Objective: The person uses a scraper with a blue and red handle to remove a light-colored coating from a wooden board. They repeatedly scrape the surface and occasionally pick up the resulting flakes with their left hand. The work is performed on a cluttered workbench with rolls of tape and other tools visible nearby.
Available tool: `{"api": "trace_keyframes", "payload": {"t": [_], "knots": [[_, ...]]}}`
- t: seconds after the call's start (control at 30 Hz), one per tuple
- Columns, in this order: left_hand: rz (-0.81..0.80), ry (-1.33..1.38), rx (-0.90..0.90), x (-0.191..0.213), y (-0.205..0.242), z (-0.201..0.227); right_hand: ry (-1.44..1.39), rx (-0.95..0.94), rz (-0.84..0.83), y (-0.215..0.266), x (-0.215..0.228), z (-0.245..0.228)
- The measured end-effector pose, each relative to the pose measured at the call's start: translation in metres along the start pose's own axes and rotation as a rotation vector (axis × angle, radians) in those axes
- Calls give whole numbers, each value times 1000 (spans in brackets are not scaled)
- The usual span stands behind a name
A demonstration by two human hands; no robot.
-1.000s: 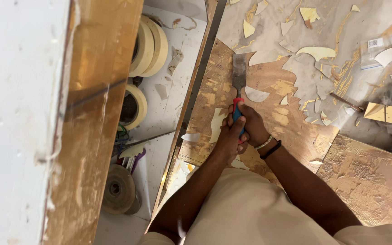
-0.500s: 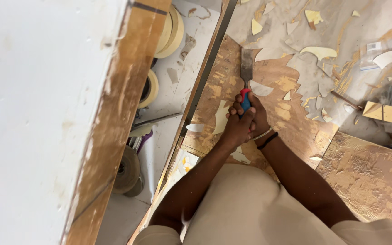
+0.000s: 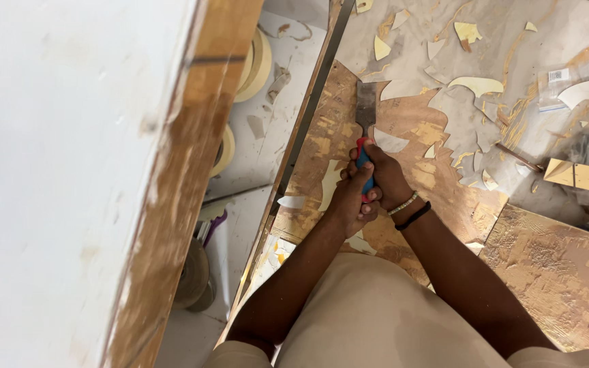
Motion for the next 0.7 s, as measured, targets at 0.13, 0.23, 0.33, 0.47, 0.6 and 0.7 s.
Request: {"api": "trace_keyframes", "payload": {"t": [0.13,0.23,0.33,0.47,0.6,0.7], "knots": [[21,-5,-32,3,-9,9,-46,6,-16,-7,-6,-10],[61,-21,-40,21,-18,11,3,34,5,-12,-9,-5],[-25,10,12,30,-24,-4,114,54,1,-13,-4,0],[-350,422,151,7,-36,-20,519,-133,39,-24,37,-1],[-440,614,187,-2,-39,-25,556,-60,45,-12,30,-18],[-510,648,180,-3,-43,-27,479,-107,145,15,13,-15]]}}
Point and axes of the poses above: each hand's wrist, its own y-axis away from the middle knuckle, its own x-axis out of the back of the hand, z = x × y, the point moved 10 cm from there along -y, towards the middle knuckle, and after that the axes turned 5 degrees about y, right-handed, at the moved point
